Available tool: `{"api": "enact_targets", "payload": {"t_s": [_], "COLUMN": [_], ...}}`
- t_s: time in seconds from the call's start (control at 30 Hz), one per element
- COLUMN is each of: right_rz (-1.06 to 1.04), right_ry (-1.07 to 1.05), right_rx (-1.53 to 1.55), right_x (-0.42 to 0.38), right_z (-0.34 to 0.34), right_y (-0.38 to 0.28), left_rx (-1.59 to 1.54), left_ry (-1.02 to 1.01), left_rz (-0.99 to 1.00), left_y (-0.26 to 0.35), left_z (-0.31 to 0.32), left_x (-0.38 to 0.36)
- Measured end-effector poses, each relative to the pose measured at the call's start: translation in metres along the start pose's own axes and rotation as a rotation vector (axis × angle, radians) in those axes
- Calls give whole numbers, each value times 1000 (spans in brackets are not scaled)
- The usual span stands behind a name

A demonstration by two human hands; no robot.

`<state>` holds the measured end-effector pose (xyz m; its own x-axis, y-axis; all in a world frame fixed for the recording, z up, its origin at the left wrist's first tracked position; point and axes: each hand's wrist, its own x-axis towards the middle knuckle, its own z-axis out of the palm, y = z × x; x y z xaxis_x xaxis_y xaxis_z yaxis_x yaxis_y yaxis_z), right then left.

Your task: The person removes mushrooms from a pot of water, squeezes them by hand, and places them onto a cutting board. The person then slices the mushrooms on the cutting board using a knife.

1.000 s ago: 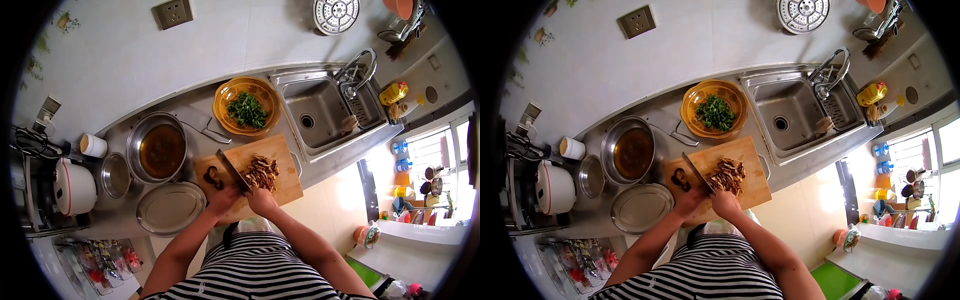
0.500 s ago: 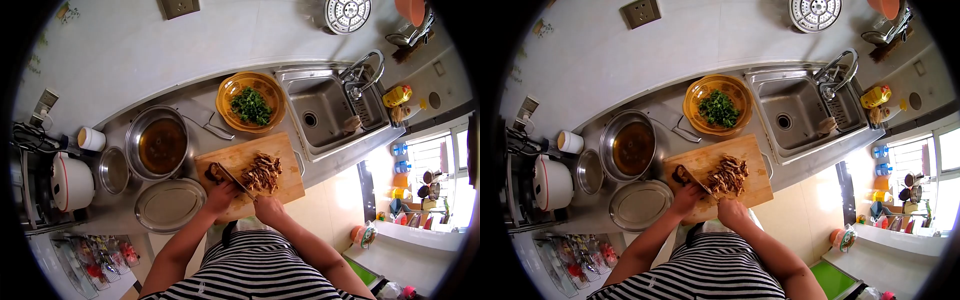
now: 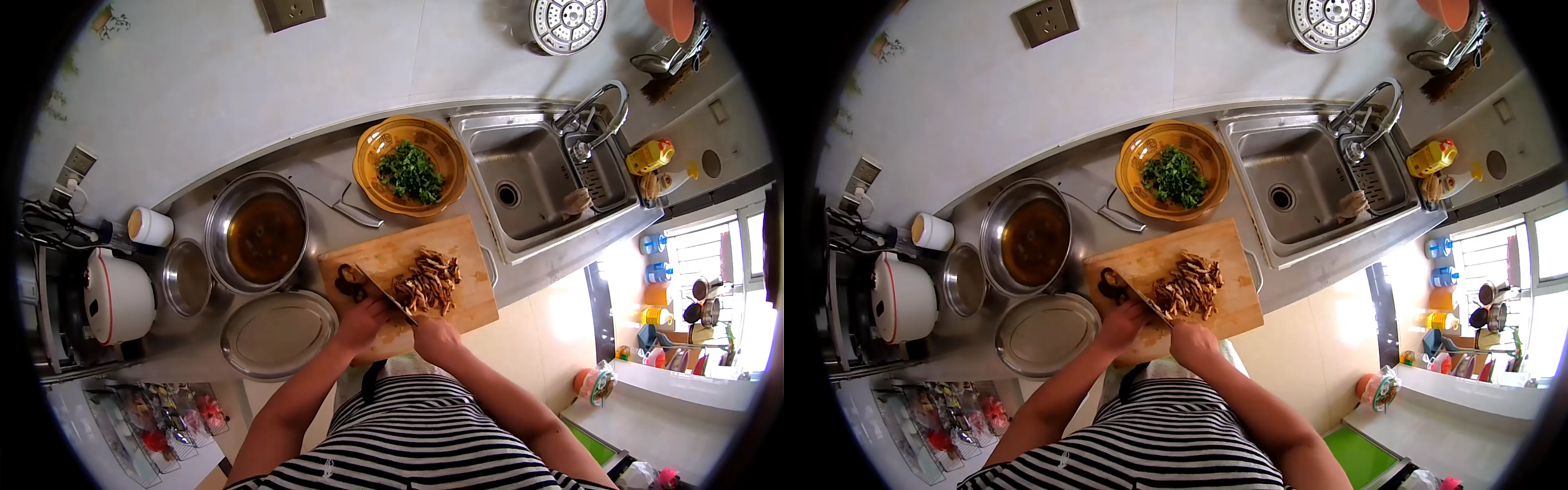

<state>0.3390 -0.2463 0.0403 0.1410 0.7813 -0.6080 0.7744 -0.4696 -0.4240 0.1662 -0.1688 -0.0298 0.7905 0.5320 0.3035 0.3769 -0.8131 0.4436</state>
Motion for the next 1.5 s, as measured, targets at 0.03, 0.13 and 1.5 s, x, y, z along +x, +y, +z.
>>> {"api": "enact_targets", "payload": {"t_s": [0.03, 0.13, 1.5], "right_rz": [-6, -49, -55], "right_ry": [6, 36, 131], "right_rx": [2, 98, 236], "right_x": [4, 10, 15], "right_z": [4, -1, 9], "right_y": [-1, -6, -16], "left_rx": [-19, -23, -113], "left_ry": [16, -21, -40], "left_rz": [20, -14, -70], "left_y": [0, -2, -6], "left_z": [-2, 0, 1], "left_x": [1, 0, -9]}}
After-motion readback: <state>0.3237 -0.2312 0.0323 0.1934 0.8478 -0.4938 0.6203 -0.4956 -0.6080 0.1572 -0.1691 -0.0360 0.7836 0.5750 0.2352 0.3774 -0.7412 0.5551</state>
